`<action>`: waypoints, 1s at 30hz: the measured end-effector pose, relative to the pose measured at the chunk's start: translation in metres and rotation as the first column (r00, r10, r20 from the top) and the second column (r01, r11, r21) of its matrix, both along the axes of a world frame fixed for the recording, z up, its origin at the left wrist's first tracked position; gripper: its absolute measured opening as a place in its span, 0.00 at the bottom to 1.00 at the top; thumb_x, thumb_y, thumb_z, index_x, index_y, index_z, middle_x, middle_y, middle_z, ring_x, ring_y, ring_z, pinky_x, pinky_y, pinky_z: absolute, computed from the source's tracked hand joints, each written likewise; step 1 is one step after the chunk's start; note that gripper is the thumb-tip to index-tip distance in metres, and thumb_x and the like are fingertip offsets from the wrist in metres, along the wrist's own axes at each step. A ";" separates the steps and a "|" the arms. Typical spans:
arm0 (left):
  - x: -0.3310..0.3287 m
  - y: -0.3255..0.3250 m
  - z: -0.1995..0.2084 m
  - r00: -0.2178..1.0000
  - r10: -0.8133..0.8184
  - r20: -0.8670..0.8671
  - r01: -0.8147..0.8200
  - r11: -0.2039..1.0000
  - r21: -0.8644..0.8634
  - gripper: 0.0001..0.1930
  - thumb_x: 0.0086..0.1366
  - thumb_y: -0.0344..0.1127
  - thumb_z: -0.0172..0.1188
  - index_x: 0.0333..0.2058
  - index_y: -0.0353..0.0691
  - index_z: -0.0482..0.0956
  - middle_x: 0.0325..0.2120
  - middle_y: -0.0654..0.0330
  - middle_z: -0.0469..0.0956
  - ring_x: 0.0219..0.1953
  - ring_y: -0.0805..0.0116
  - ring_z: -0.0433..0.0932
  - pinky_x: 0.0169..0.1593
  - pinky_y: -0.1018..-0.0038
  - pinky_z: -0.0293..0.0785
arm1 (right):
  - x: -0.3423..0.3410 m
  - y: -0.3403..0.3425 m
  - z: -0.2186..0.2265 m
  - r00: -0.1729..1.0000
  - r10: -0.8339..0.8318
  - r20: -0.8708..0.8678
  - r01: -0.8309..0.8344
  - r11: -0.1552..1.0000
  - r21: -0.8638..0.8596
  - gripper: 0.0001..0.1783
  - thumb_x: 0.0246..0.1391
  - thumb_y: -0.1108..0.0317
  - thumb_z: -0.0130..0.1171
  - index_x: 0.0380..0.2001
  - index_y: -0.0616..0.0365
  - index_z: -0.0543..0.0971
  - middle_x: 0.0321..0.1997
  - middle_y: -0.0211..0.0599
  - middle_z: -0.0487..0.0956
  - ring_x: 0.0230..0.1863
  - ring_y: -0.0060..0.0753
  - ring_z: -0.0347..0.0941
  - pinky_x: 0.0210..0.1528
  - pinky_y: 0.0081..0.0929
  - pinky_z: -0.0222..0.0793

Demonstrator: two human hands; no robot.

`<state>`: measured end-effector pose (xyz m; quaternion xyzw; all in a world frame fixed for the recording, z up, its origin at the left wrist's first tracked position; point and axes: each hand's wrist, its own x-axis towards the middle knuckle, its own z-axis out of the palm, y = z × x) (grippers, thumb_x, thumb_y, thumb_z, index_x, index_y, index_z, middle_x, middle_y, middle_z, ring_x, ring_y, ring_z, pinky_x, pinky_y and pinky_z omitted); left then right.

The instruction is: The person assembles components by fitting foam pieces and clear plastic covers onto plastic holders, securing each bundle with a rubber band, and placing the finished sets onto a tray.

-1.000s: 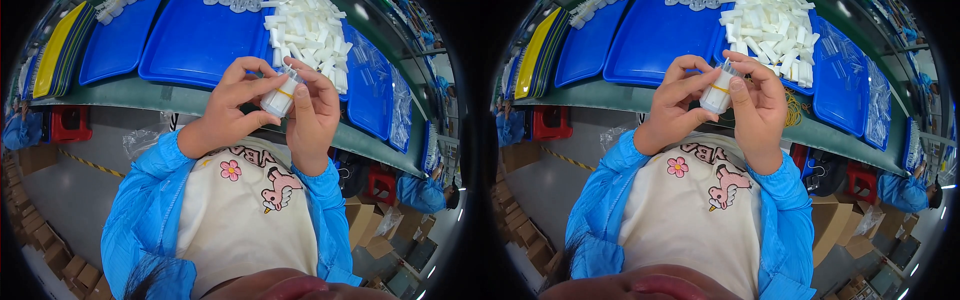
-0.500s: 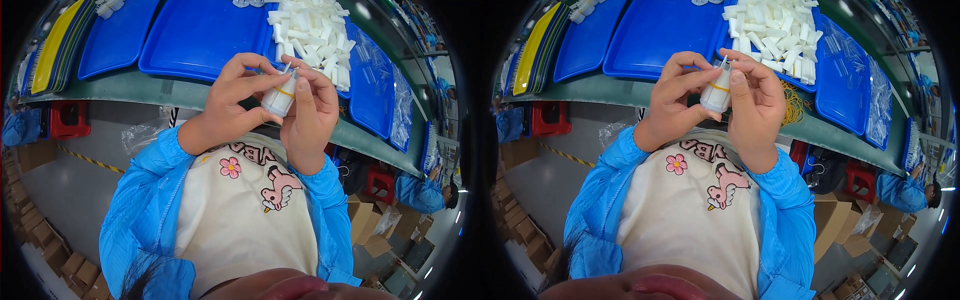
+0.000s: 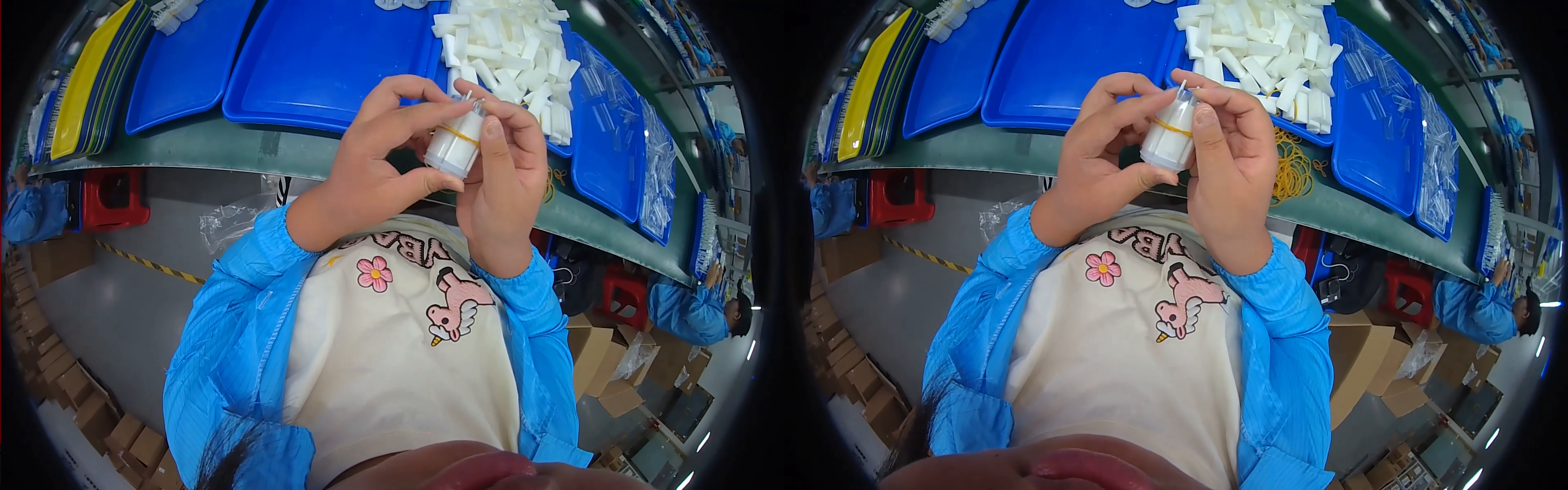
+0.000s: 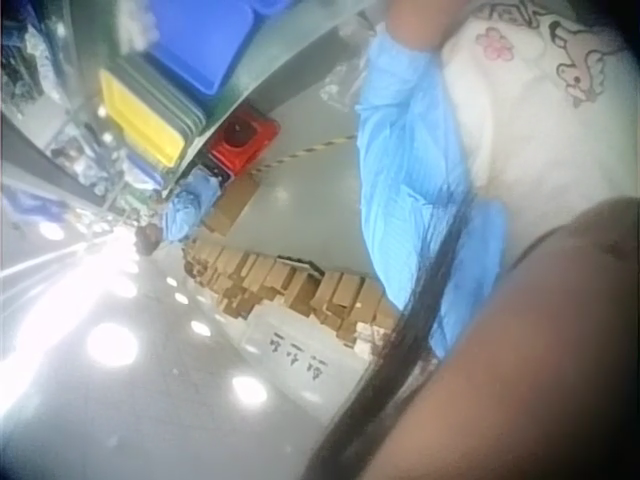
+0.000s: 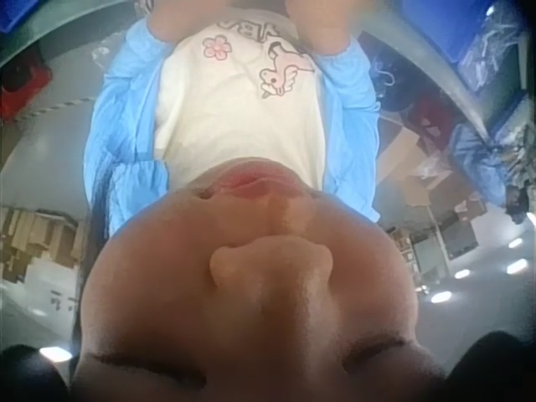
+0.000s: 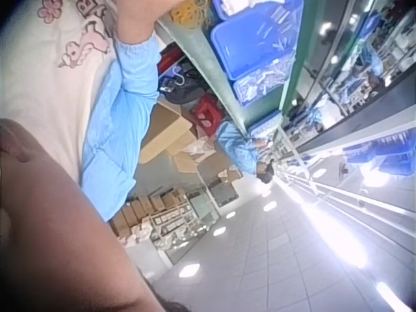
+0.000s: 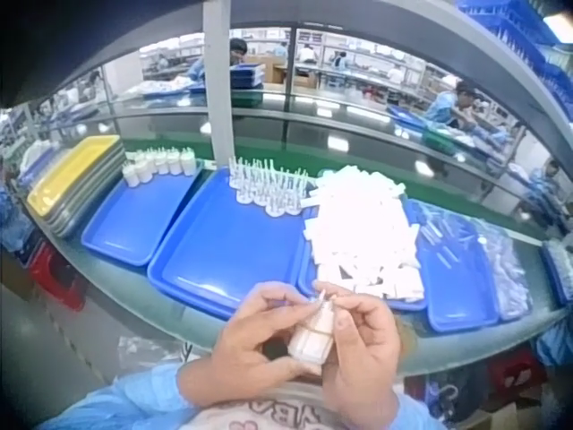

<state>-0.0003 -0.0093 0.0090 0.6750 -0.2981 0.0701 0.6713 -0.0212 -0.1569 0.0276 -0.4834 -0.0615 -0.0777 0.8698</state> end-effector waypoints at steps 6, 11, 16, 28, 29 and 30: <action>-0.002 -0.013 -0.012 0.997 -0.049 -0.062 0.040 0.989 -0.142 0.42 0.49 0.32 0.73 0.63 0.42 0.63 0.52 0.56 0.65 0.47 0.64 0.72 0.48 0.72 0.75 | -0.001 0.005 0.009 0.999 0.006 0.045 -0.010 0.997 0.073 0.11 0.66 0.70 0.44 0.48 0.62 0.70 0.63 0.53 0.67 0.57 0.35 0.70 0.56 0.32 0.72; -0.003 -0.009 -0.005 0.993 -0.029 -0.110 0.022 0.998 -0.061 0.41 0.46 0.32 0.75 0.60 0.43 0.67 0.53 0.56 0.66 0.48 0.64 0.73 0.49 0.70 0.76 | 0.003 -0.006 -0.003 0.994 -0.014 0.106 0.033 0.983 -0.179 0.11 0.66 0.70 0.44 0.47 0.61 0.71 0.64 0.55 0.65 0.59 0.38 0.69 0.58 0.35 0.70; -0.001 -0.003 0.000 0.996 -0.027 -0.087 0.028 1.000 0.005 0.42 0.42 0.29 0.77 0.59 0.38 0.67 0.55 0.57 0.63 0.49 0.66 0.72 0.52 0.70 0.76 | 0.002 -0.008 0.000 0.996 -0.013 0.091 0.037 0.963 -0.267 0.11 0.65 0.71 0.47 0.48 0.62 0.71 0.62 0.51 0.67 0.58 0.33 0.69 0.58 0.30 0.68; 0.003 0.004 0.001 0.997 -0.068 0.024 0.065 0.990 0.128 0.44 0.42 0.34 0.78 0.60 0.40 0.68 0.56 0.56 0.59 0.52 0.68 0.68 0.50 0.72 0.77 | 0.000 -0.005 0.003 0.997 0.047 0.054 -0.038 0.987 -0.155 0.14 0.66 0.71 0.45 0.51 0.65 0.68 0.60 0.50 0.69 0.58 0.32 0.68 0.59 0.31 0.67; 0.004 0.004 -0.001 0.997 -0.067 0.026 0.064 0.992 0.110 0.44 0.42 0.34 0.78 0.60 0.40 0.68 0.56 0.56 0.60 0.53 0.68 0.68 0.49 0.73 0.77 | 0.000 -0.005 0.003 0.997 0.047 0.057 -0.037 0.987 -0.159 0.13 0.66 0.71 0.44 0.51 0.65 0.68 0.60 0.50 0.69 0.57 0.33 0.69 0.59 0.31 0.67; 0.004 0.004 -0.002 0.997 -0.065 0.028 0.062 0.994 0.090 0.44 0.42 0.34 0.78 0.60 0.39 0.68 0.56 0.56 0.60 0.53 0.67 0.68 0.49 0.73 0.78 | -0.001 -0.004 0.003 0.997 0.047 0.059 -0.037 0.986 -0.164 0.13 0.67 0.71 0.44 0.50 0.65 0.68 0.61 0.51 0.69 0.57 0.33 0.69 0.59 0.31 0.67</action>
